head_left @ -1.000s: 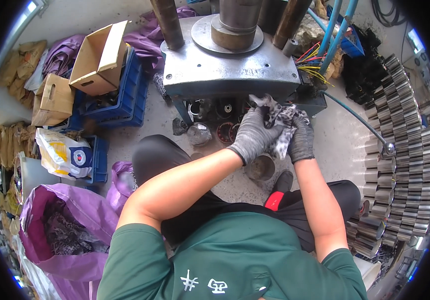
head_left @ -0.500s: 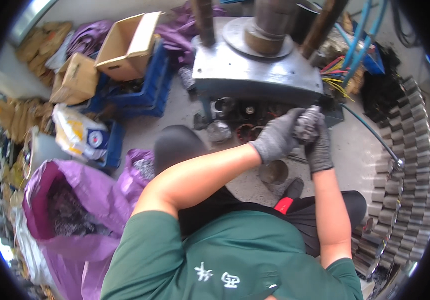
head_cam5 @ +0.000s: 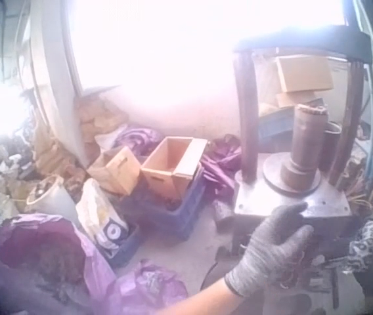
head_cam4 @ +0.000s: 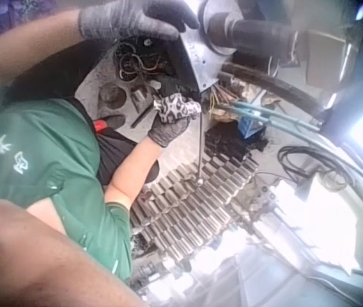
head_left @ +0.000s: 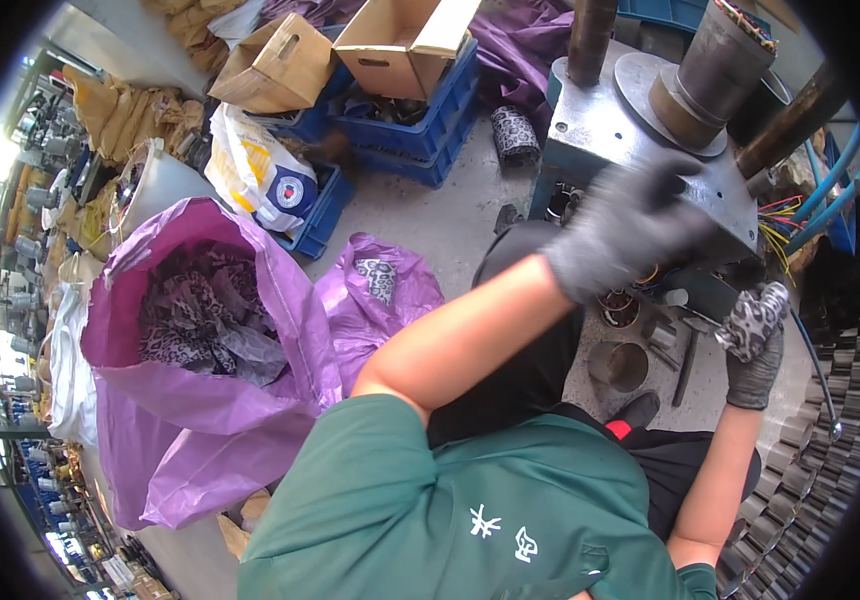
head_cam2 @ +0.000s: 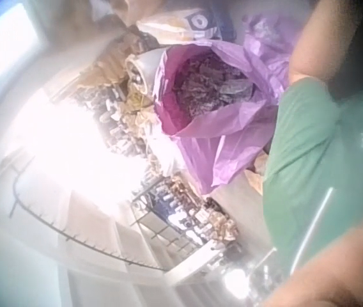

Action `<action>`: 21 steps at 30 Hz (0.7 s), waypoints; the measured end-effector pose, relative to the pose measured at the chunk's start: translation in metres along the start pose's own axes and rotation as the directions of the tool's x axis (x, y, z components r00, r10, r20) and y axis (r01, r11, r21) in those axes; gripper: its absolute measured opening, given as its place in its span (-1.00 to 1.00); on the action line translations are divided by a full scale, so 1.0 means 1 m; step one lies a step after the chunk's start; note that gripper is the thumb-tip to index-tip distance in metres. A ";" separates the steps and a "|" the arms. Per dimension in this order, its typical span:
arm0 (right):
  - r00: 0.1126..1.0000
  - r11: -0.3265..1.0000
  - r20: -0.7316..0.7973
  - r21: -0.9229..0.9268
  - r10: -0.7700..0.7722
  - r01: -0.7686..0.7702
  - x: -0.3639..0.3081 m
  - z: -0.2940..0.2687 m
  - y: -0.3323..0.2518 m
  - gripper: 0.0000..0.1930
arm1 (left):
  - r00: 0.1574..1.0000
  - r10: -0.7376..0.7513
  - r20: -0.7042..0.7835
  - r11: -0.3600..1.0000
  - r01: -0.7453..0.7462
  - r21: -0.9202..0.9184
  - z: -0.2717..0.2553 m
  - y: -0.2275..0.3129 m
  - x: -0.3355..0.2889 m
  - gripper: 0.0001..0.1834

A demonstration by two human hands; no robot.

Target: The person assembles electric motor components by arranging wires in a stator, wiping down metal housing parts with a cloth, and using a hydraulic press to seat the stator into the housing.

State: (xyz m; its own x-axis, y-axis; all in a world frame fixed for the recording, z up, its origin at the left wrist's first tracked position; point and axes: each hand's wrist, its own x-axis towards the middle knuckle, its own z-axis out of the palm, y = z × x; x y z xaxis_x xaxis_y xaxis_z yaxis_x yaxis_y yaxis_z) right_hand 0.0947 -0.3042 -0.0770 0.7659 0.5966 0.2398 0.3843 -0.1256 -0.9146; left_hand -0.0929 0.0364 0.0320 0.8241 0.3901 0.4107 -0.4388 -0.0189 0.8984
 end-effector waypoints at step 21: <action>0.931 0.726 0.237 0.583 0.278 -0.365 -0.018 0.043 -0.050 -0.05 | 0.153 -0.981 -0.118 -0.152 -0.232 0.961 -0.314 -0.211 -0.261 -0.59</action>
State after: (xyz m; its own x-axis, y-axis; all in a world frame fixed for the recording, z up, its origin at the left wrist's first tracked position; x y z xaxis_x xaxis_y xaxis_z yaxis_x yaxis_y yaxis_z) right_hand 0.0396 -0.2751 -0.0496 0.6975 0.7085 -0.1077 -0.3011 0.1533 -0.9412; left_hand -0.3278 0.2274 -0.3141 0.5142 0.1868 -0.8371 0.2195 -0.9721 -0.0822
